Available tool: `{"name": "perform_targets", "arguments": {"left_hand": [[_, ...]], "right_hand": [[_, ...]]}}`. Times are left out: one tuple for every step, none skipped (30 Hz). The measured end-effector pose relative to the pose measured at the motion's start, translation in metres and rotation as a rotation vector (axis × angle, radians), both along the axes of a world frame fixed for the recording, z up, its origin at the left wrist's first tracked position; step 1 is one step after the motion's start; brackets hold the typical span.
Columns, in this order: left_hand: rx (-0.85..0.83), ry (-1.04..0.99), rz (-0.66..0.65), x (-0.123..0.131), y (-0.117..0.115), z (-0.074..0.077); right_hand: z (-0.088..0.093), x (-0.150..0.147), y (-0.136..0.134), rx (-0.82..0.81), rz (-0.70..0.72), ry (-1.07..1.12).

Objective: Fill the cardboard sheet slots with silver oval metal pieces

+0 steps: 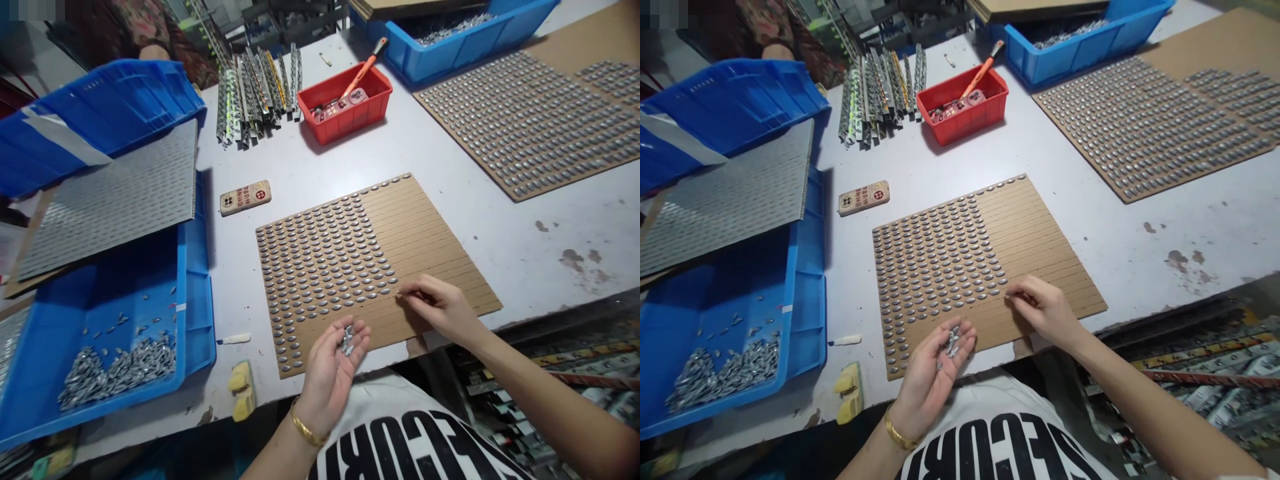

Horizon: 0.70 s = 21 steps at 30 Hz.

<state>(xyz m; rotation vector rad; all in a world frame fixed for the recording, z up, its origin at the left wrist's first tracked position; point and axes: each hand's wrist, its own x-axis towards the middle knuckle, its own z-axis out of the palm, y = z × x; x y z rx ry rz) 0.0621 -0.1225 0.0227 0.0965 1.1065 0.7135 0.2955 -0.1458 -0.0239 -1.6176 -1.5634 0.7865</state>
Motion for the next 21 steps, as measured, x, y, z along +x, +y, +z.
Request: {"name": "perform_targets", "arguments": {"left_hand": [[-0.004,0.0,-0.023,-0.001,-0.003,-0.001],[0.004,0.005,-0.04,0.0,-0.005,0.0],[0.017,0.013,-0.051,0.0,-0.008,0.001],[0.029,0.023,-0.063,0.001,-0.009,0.002],[0.036,0.03,-0.076,0.001,-0.01,0.004],[0.04,0.033,-0.093,0.002,-0.011,0.006],[0.045,0.033,-0.111,0.002,-0.011,0.007],[0.051,0.031,-0.128,0.002,-0.011,0.008],[0.056,0.029,-0.142,0.001,-0.011,0.009],[0.059,0.029,-0.149,0.001,-0.01,0.008],[0.062,0.032,-0.147,0.0,-0.01,0.007],[0.063,0.035,-0.137,0.0,-0.01,0.006],[0.066,0.035,-0.124,-0.001,-0.01,0.005],[0.072,0.033,-0.112,-0.001,-0.01,0.004],[0.079,0.029,-0.103,-0.002,-0.01,0.003],[0.086,0.026,-0.099,-0.002,-0.01,0.002],[0.09,0.026,-0.097,-0.003,-0.011,0.002],[0.09,0.03,-0.094,-0.004,-0.011,0.002],[0.089,0.035,-0.088,-0.005,-0.012,0.002],[0.088,0.04,-0.08,-0.007,-0.013,0.003],[0.088,0.041,-0.072,-0.009,-0.014,0.003]], "right_hand": [[-0.001,0.002,0.003,-0.006,0.023,-0.037],[-0.002,0.002,0.006,-0.004,0.039,-0.074],[-0.003,0.002,0.008,0.003,0.046,-0.106],[-0.003,0.002,0.01,0.012,0.043,-0.132],[-0.003,0.001,0.012,0.021,0.039,-0.152],[-0.003,0.0,0.013,0.031,0.036,-0.168],[-0.002,0.0,0.014,0.04,0.04,-0.185],[-0.002,0.0,0.014,0.047,0.048,-0.208],[-0.003,0.0,0.015,0.053,0.057,-0.236],[-0.003,0.0,0.015,0.058,0.064,-0.265],[-0.004,0.001,0.015,0.063,0.069,-0.293],[-0.005,0.001,0.014,0.066,0.076,-0.313],[-0.006,0.002,0.014,0.068,0.086,-0.326],[-0.007,0.003,0.014,0.071,0.099,-0.332],[-0.008,0.003,0.013,0.077,0.112,-0.338],[-0.009,0.004,0.013,0.084,0.12,-0.346],[-0.01,0.004,0.013,0.09,0.126,-0.358],[-0.01,0.005,0.012,0.095,0.128,-0.372],[-0.01,0.005,0.012,0.099,0.128,-0.387],[-0.009,0.006,0.011,0.099,0.129,-0.396],[-0.008,0.006,0.011,0.098,0.132,-0.397]]}}
